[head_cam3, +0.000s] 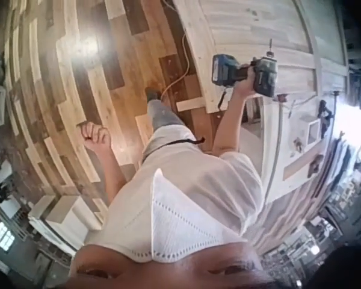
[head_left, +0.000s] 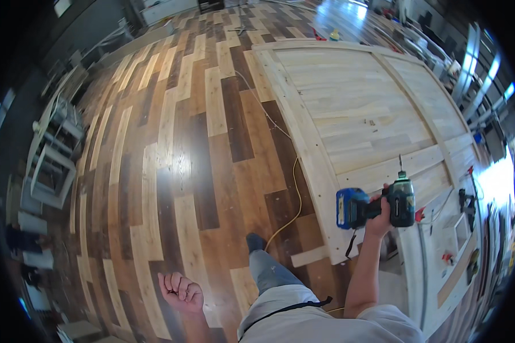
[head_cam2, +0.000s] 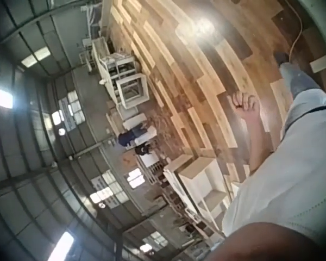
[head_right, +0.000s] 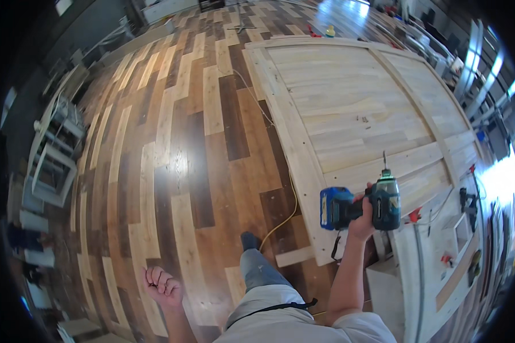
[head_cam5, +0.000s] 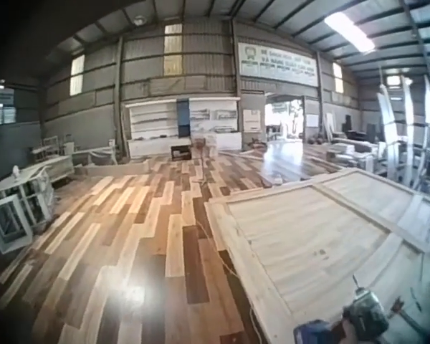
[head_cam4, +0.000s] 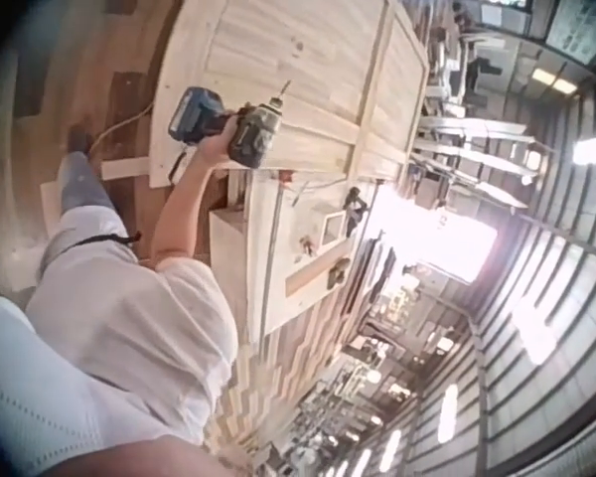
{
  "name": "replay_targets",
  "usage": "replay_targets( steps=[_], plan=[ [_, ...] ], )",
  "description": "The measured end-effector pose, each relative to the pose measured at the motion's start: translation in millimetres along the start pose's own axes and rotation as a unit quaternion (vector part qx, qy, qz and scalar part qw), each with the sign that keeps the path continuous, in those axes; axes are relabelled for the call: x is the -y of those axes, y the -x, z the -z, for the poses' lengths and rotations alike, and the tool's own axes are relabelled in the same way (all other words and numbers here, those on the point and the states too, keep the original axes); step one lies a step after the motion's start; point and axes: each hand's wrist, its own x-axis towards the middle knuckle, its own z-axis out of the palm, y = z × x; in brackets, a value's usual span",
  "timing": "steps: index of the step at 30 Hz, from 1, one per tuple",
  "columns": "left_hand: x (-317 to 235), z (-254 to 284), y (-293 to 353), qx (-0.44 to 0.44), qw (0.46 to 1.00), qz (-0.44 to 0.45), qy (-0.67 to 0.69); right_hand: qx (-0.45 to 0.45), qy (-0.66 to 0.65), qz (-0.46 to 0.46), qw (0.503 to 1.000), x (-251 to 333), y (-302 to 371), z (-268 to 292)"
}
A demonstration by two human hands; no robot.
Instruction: Assembling a large wooden frame by drilling screws into the planks.
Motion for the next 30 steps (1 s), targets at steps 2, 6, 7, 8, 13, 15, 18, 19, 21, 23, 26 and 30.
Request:
replay_targets(
  steps=[2, 6, 7, 8, 13, 15, 18, 19, 21, 23, 26, 30],
  plan=[
    [-13, -7, -50, 0.027, 0.999, 0.030, -0.021, -0.009, 0.027, 0.043, 0.999, -26, -17, -16],
    [-41, -2, -143, 0.002, 0.993, 0.083, -0.083, -0.092, 0.083, 0.098, 0.987, -71, -61, -55],
    [-50, 1, -168, -0.019, 0.991, 0.100, -0.085, -0.116, 0.088, 0.115, 0.983, -85, -74, -63],
    [-58, -3, -185, -0.051, 0.988, 0.119, -0.088, -0.161, 0.116, 0.124, 0.972, -95, -82, -71],
    [-96, -16, -290, -0.043, 0.975, 0.145, -0.162, -0.218, 0.224, 0.200, 0.928, -122, -140, -95],
    [-111, -14, -331, -0.027, 0.979, 0.131, -0.156, -0.241, 0.234, 0.196, 0.921, -142, -158, -98],
    [-132, -4, -392, -0.064, 0.976, 0.129, -0.163, -0.289, 0.405, 0.287, 0.819, -177, -178, -94],
    [-143, 4, -415, -0.046, 0.974, 0.143, -0.168, -0.312, 0.480, 0.343, 0.745, -186, -184, -105],
    [-147, 10, -468, -0.030, 0.970, 0.168, -0.176, -0.342, 0.464, 0.285, 0.766, -194, -191, -91],
    [-141, 12, -527, -0.033, 0.963, 0.185, -0.191, -0.370, 0.385, 0.206, 0.820, -197, -194, -63],
    [-100, -8, -618, -0.046, 0.968, 0.189, -0.159, -0.380, 0.311, 0.172, 0.854, -189, -188, -83],
    [-18, -25, -740, -0.069, 0.951, 0.267, -0.141, -0.439, 0.349, 0.227, 0.796, -190, -178, -113]
  ],
)
